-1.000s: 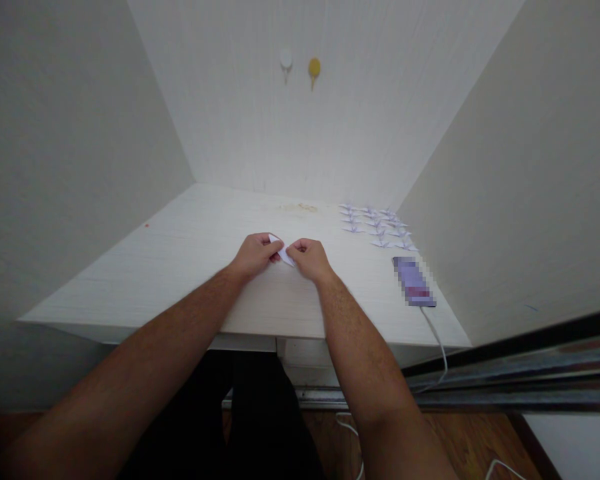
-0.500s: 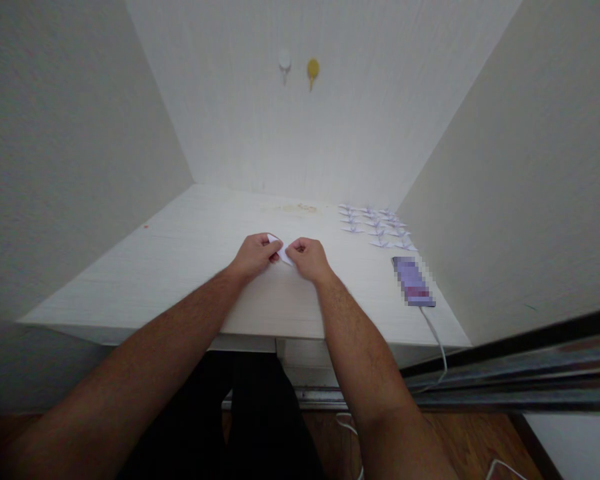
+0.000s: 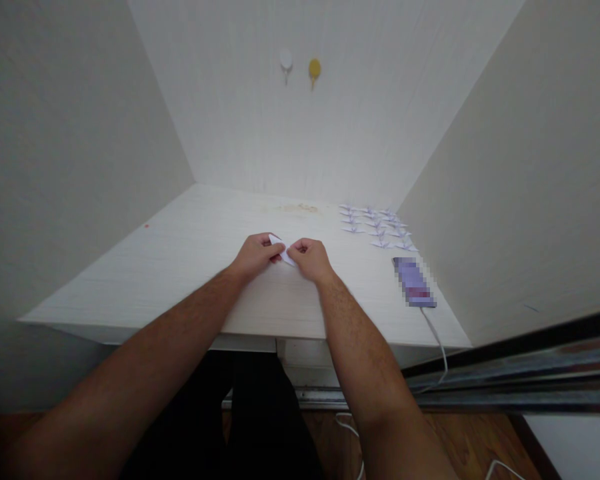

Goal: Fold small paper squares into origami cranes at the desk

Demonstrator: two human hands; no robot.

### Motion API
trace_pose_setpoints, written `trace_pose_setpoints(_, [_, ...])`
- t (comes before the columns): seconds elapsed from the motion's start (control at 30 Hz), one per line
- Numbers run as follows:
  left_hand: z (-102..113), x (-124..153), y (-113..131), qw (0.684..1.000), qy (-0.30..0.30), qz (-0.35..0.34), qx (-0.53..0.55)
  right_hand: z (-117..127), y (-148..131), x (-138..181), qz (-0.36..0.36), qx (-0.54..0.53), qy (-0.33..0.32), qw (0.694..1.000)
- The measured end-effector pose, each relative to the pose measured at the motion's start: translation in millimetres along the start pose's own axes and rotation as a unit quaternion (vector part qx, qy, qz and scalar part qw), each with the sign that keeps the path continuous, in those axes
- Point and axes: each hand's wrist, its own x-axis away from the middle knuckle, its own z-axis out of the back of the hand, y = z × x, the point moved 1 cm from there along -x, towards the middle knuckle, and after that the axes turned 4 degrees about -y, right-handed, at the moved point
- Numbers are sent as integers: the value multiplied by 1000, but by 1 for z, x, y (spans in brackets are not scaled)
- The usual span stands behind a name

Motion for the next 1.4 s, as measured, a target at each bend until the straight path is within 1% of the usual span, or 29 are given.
trace_pose_setpoints(0.2, [-1,0,1,999,29,-10,35,-1,1,0,16,0,-8,1000])
trace_pose_setpoints(0.3, [-2,0,1,999,24,2,42,0,0,0,17,9,-4,1000])
trace_pose_setpoints(0.43, [-2,0,2,999,6,9,34,1,-1,1,1,17,1,1000])
trace_pose_setpoints(0.57, [0,1,3,1000,12,4,21,0,0,1,0,8,-2,1000])
trace_pose_setpoints(0.73, [-1,0,2,1000,4,-5,17,-1,-2,2,3,4,-2,1000])
trace_pose_setpoints(0.87, [-3,1,2,999,13,-14,28,0,-5,2,21,19,5,1000])
trace_pose_setpoints(1.1, [0,-2,-1,999,31,-8,36,0,-2,0,4,-14,-10,1000])
trace_pose_setpoints(1.27, [1,-2,-4,998,30,-10,47,3,0,0,18,-11,-17,1000])
trace_pose_setpoints(1.33, [1,-2,-3,997,23,-5,79,3,1,-1,33,-12,-10,999])
trace_pose_setpoints(1.4, [1,-3,-1,989,1,21,147,3,2,-2,60,-13,13,998])
